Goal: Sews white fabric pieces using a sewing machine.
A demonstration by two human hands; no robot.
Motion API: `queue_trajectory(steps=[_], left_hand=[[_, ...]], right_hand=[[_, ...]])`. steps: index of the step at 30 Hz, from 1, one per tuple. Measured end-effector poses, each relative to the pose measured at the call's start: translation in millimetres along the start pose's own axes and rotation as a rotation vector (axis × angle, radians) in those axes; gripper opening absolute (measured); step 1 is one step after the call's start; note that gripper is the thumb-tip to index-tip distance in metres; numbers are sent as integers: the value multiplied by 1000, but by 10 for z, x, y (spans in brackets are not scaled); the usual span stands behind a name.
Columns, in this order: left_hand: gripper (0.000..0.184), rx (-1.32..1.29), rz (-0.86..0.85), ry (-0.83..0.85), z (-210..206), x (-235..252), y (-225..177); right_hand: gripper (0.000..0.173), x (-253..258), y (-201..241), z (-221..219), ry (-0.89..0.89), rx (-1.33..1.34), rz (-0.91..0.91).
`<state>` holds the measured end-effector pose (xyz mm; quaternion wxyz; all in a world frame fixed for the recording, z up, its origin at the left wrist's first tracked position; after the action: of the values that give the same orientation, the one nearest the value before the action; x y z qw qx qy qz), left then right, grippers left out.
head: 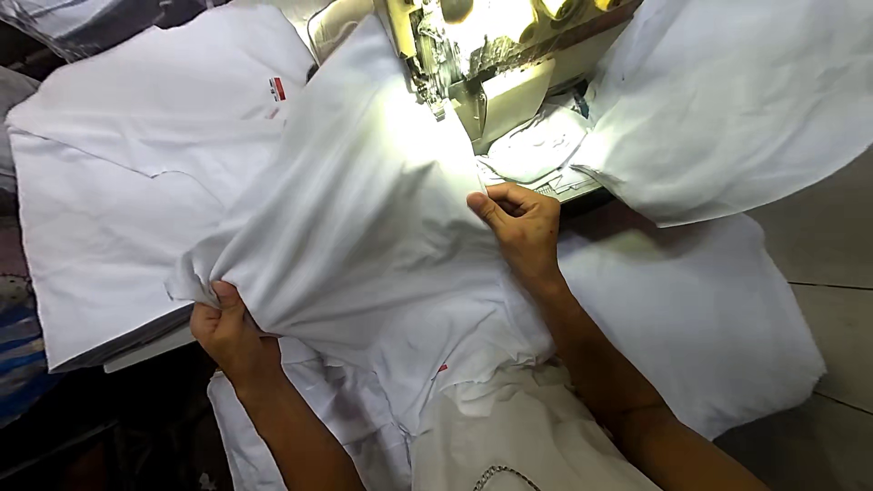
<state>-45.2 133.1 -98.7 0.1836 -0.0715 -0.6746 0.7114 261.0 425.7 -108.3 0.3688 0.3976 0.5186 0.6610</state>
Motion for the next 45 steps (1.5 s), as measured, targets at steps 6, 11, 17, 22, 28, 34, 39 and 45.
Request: queue_trajectory(steps=[6, 11, 17, 22, 28, 34, 39, 45], left_hand=[[19, 26, -79, 50, -53, 439, -146], [47, 94, -17, 225, -18, 284, -59], [64, 424, 84, 222, 44, -436, 185], [18, 244, 34, 151, 209, -546, 123], [17, 241, -33, 28, 250, -513, -204], [17, 271, -71, 54, 309, -401, -338], [16, 321, -39, 59, 301, -337, -286], [16, 333, -26, 70, 299, -312, -240]], right_hand=[[14, 62, 39, -22, -4, 10, 19], [16, 71, 57, -26, -12, -12, 43], [24, -33, 58, -2, 26, 23, -16], [35, -116, 83, 24, 25, -21, 28], [44, -176, 49, 44, -19, -28, 37], [47, -162, 37, 15, 72, 46, 30], [38, -166, -40, -5, 89, 131, -29], [21, -178, -44, 22, 85, 115, -26]])
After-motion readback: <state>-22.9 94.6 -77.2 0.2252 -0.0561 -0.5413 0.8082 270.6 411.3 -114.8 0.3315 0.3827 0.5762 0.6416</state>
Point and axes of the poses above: each hand's wrist, its own x-axis towards the middle knuckle, its own z-axis out of the back of the hand, y = z × x, the point moved 10 cm from there along x, towards the middle knuckle, and after that the axes turned 1 degree about -y, right-handed, at the moved point
